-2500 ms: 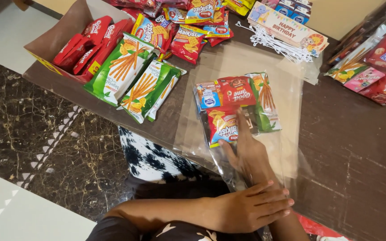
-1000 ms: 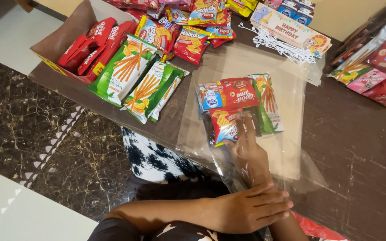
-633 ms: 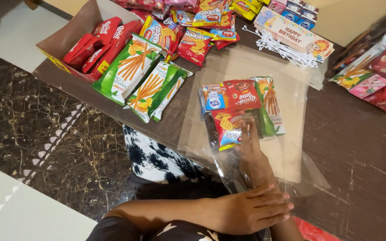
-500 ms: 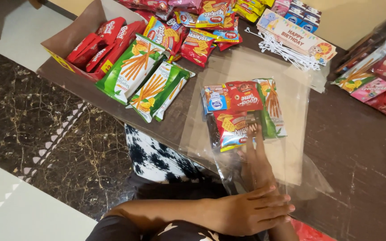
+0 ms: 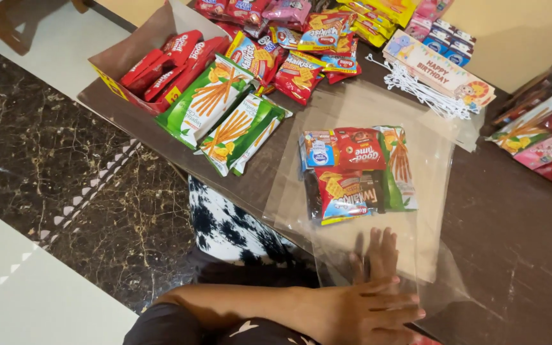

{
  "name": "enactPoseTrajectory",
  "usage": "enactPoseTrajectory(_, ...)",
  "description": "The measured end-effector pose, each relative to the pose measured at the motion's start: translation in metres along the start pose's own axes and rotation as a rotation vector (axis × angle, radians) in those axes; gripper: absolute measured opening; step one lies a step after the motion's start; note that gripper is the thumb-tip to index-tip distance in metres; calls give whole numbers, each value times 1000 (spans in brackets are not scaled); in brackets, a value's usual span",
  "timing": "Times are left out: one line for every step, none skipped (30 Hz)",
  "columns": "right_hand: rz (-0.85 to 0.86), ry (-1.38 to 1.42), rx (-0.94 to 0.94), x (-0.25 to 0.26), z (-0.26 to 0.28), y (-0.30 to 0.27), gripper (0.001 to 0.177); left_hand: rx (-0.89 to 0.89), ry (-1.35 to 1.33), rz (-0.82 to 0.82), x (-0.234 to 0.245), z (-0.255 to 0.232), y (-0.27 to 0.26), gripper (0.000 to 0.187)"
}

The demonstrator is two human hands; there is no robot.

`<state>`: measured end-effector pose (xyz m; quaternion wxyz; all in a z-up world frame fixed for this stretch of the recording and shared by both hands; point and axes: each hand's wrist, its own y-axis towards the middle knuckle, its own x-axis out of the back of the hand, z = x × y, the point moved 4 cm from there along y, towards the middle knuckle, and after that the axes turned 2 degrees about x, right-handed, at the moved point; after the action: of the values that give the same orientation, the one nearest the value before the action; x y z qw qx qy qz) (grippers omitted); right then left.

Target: Packing various snack bags and a birthday banner into a clear plastic bag to create a gift set.

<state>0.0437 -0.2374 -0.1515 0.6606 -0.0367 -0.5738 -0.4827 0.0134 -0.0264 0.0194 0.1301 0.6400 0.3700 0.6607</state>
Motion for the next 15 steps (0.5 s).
enactPoseTrajectory(5,5,6,1,-5,-9,90,1,6,-1,5,5,1,44)
enactPoseTrajectory(10,11,12,1,-11,-18,91,-51,-71,62,7,7,1,51)
enactPoseTrajectory(15,16,19,2,-16,-27,91,-103,-149,125,10,9,2,64)
enactPoseTrajectory(20,22,24,2,-23,-33,92,-101,-143,125,21,14,6,64)
enactPoseTrajectory(25,28,29,3,-30,-39,93,-129,-67,170,29,17,10,62)
enactPoseTrajectory(30,34,31,3,-36,-47,94,-157,7,216,38,20,14,62)
enactPoseTrajectory(35,41,34,4,-44,-45,94,-155,10,218,45,26,17,62)
enactPoseTrajectory(41,48,32,4,-49,-48,95,-136,21,143,55,31,21,65)
enactPoseTrajectory(47,55,31,4,-54,-53,96,-116,32,68,64,37,24,68)
enactPoseTrajectory(54,63,29,-1,-63,-54,97,-114,30,70,59,44,16,68)
enactPoseTrajectory(61,71,26,-3,-73,-57,97,1,-115,-69,59,55,9,63)
enactPoseTrajectory(70,77,22,-1,-84,-62,98,116,-258,-211,58,67,1,69)
enactPoseTrajectory(78,83,18,4,-97,-58,99,118,-262,-210,66,78,0,69)
enactPoseTrajectory(83,88,17,5,-107,-51,100,107,-133,-233,76,89,0,52)
enactPoseTrajectory(88,93,16,3,-111,-44,100,95,-4,-256,86,99,-1,37)
